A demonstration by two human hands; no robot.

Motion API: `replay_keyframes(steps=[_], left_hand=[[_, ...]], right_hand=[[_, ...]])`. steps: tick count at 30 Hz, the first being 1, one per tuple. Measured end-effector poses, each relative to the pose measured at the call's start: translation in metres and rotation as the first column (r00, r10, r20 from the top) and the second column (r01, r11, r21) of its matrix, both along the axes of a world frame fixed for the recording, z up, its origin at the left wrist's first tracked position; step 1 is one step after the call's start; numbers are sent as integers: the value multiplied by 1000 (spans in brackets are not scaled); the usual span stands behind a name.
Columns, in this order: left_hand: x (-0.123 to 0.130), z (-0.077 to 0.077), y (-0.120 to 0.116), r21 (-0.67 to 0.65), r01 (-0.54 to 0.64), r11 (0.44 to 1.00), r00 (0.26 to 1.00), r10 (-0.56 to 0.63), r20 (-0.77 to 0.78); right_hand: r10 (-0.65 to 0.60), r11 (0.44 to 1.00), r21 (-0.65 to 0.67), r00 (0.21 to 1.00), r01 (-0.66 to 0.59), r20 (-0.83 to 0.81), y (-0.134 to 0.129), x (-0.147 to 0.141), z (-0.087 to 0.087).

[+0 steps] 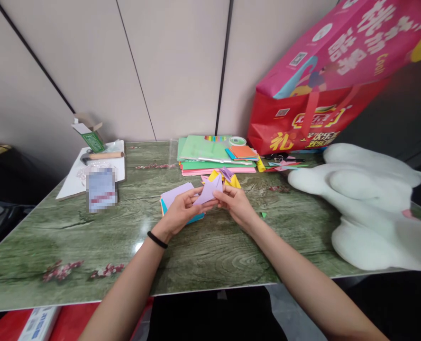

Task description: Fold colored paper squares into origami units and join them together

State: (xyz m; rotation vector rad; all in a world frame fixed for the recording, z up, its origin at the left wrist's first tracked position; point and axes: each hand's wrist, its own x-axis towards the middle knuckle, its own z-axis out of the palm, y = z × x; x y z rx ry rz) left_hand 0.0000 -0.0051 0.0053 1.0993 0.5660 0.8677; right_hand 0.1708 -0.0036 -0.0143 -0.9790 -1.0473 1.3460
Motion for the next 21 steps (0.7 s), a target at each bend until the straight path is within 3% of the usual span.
replay_keyframes(steps=[4, 7, 16, 21], left_hand=[[5, -5, 2, 45, -175, 983, 967, 181, -181], [8, -9, 2, 7, -256, 967, 948, 252, -195], [9, -6, -1, -45, -273, 961, 944, 259, -204], [8, -7, -1, 1, -273, 962, 946, 269, -182]], right_hand=[[25, 999, 43, 995, -29, 101, -1, -4, -4], [31, 996, 75, 991, -41, 130, -3, -8, -5], [32, 992, 111, 981, -54, 190, -4, -9, -6], [-12, 995, 101, 982, -7, 191, -5, -8, -3]])
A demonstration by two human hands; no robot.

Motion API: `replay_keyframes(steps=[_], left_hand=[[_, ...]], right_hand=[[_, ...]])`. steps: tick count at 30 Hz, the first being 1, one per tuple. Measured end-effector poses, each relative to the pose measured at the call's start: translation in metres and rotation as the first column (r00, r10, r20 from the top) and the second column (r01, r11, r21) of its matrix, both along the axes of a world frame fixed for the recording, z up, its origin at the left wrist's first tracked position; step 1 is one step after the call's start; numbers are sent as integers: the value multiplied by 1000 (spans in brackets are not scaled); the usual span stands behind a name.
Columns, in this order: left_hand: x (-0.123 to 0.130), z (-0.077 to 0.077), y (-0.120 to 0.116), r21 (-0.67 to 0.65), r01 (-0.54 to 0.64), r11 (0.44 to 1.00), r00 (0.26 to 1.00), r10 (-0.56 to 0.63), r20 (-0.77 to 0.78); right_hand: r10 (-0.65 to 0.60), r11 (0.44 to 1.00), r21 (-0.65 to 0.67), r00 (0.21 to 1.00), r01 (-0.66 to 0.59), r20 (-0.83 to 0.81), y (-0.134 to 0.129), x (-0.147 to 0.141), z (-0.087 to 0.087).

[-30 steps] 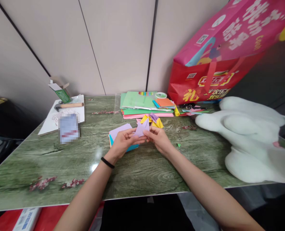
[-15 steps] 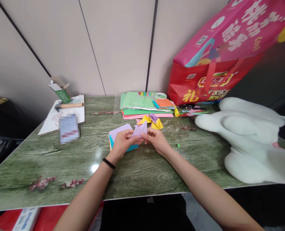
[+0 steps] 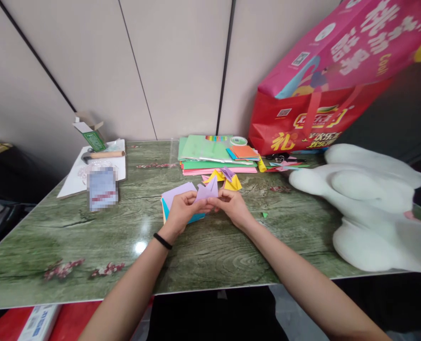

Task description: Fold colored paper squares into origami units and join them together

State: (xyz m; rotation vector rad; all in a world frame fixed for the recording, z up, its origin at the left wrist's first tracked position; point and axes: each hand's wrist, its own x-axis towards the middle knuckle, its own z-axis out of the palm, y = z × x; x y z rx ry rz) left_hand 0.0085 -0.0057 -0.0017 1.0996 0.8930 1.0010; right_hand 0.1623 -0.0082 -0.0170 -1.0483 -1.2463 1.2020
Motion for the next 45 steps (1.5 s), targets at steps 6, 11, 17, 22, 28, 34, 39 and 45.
replay_keyframes(steps=[6, 11, 17, 22, 28, 34, 39, 45], left_hand=[[1, 4, -2, -14, 49, 999, 999, -50, -6], [2, 5, -3, -13, 32, 999, 999, -32, -25], [1, 4, -3, -15, 75, 997, 991, -76, -106], [2, 5, -5, -43, 127, 991, 985, -131, -112], [2, 5, -5, -39, 95, 995, 989, -98, -111], [1, 3, -4, -36, 123, 992, 984, -126, -129], [-1, 0, -3, -91, 169, 981, 974, -181, -133], [1, 1, -4, -141, 219, 966, 964, -236, -121]], right_hand=[[-30, 997, 74, 998, 27, 47, 0, 2, 3], [5, 999, 41, 998, -8, 62, 0, 0, 0], [-3, 1000, 11, 999, 2, 42, 1, -3, -1], [-37, 999, 21, 997, 35, 74, 1, -1, -1], [-46, 999, -2, 998, 46, 53, 2, -1, -3], [-104, 994, 33, 993, 102, 64, 1, -2, -3], [-146, 989, 4, 989, 146, -9, 4, 0, -5], [-267, 957, 178, 937, 230, 224, 2, 5, -6]])
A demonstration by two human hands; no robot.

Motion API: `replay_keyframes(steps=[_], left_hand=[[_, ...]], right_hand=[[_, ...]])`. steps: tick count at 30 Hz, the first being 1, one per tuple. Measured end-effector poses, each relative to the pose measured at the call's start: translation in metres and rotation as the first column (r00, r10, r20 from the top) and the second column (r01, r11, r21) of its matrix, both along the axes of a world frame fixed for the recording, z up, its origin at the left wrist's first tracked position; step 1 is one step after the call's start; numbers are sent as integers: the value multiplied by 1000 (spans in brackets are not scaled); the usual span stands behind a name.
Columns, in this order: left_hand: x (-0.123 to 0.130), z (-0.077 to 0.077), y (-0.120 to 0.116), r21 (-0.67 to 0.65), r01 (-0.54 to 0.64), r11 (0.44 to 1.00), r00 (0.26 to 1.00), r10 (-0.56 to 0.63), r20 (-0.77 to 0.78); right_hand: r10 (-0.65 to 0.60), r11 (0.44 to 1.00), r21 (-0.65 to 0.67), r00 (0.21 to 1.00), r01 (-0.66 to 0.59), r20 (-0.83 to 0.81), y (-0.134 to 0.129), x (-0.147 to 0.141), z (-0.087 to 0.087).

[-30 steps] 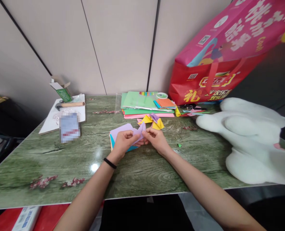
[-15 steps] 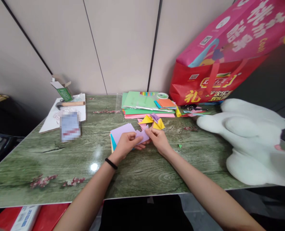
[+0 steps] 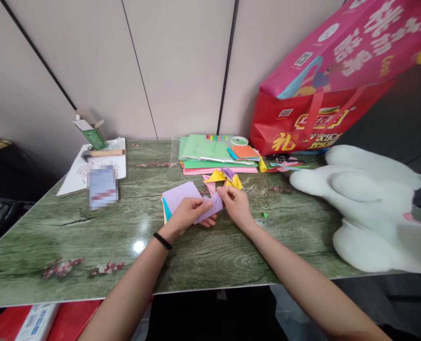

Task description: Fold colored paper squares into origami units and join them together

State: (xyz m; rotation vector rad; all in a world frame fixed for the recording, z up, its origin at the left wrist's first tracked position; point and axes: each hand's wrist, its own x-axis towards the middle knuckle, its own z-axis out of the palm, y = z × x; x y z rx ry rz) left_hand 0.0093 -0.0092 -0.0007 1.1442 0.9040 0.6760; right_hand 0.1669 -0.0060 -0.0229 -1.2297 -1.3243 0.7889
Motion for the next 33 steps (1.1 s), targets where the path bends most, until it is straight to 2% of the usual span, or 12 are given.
replay_keyframes(steps=[3, 5, 10, 14, 17, 23, 28, 33], left_hand=[[0, 2, -1, -1, 9, 1000, 1000, -9, 13], [0, 2, -1, 13, -20, 1000, 999, 19, 40], [2, -1, 2, 72, -205, 976, 976, 198, 91], [2, 0, 5, 36, -274, 961, 958, 269, 101], [2, 1, 5, -27, -234, 972, 966, 235, 104], [2, 0, 0, -2, -20, 1000, 1000, 20, 21], [2, -1, -1, 151, -67, 986, 991, 83, -104], [2, -1, 0, 229, -78, 970, 990, 103, -98]], right_hand=[[-48, 997, 65, 990, 40, 131, -3, -1, 1], [-26, 998, 60, 992, 19, 125, -5, -2, 1], [173, 983, -25, 969, -180, -178, -2, -5, 2], [123, 990, -32, 948, -139, -293, 1, -6, 2], [150, 986, -28, 950, -164, -273, 1, -6, 1], [169, 984, -8, 952, -177, -254, 0, -6, 0], [251, 959, -59, 929, -277, -274, 0, -6, -1], [287, 929, -88, 848, -360, -447, -2, -6, 2]])
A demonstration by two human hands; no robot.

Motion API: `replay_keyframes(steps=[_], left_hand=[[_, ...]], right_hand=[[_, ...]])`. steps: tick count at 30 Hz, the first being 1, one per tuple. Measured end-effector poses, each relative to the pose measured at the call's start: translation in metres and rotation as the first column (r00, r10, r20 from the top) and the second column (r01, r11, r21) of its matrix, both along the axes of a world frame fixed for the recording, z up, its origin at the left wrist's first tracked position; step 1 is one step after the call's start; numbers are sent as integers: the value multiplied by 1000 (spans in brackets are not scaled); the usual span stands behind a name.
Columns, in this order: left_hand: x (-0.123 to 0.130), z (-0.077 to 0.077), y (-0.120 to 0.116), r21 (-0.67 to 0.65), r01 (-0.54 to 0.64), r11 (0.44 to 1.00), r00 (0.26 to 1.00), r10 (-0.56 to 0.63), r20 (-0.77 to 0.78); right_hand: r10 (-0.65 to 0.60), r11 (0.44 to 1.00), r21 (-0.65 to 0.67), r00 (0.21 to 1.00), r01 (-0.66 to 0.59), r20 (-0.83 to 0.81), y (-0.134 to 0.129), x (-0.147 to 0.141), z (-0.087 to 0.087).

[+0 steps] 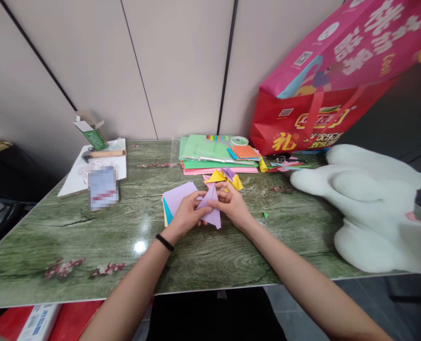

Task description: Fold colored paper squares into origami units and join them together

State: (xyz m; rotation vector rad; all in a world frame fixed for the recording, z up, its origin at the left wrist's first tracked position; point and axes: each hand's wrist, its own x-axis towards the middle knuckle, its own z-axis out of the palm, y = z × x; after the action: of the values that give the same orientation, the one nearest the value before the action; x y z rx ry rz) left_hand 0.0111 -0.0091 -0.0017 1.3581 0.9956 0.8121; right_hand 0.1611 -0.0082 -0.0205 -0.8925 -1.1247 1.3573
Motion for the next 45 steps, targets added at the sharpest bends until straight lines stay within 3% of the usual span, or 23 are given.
replay_keyframes(steps=[5, 11, 13, 16, 18, 20, 31, 36, 45], left_hand=[[1, -3, 2, 42, 10, 999, 1000, -9, -18], [-1, -7, 5, 181, -59, 982, 982, 89, -165], [-2, -10, 5, 347, -72, 935, 951, 169, -258], [-3, -14, 5, 597, -1, 802, 894, 268, -359], [-3, -16, 4, 666, 58, 744, 873, 286, -396], [-3, -16, 3, 687, 83, 722, 867, 287, -407], [-3, -16, 4, 538, 5, 843, 910, 220, -352], [-1, -10, 0, 438, -14, 899, 923, 179, -339], [1, -5, -1, 349, -87, 933, 949, 184, -255]], right_hand=[[51, 999, -3, 998, -51, 24, 0, -1, 0], [-184, 983, 22, 974, 182, 134, 3, -1, -5], [-247, 969, 72, 951, 238, 183, 3, 0, -5], [-239, 969, 109, 946, 220, 218, 2, -1, -5], [-202, 978, 90, 958, 188, 202, 1, -2, -5], [-190, 981, 75, 966, 179, 176, 1, -3, -5], [-197, 978, 104, 956, 178, 217, 2, 0, -4], [-113, 993, 50, 978, 106, 177, 3, -2, -6], [-109, 991, 108, 964, 85, 243, 2, -2, -3]])
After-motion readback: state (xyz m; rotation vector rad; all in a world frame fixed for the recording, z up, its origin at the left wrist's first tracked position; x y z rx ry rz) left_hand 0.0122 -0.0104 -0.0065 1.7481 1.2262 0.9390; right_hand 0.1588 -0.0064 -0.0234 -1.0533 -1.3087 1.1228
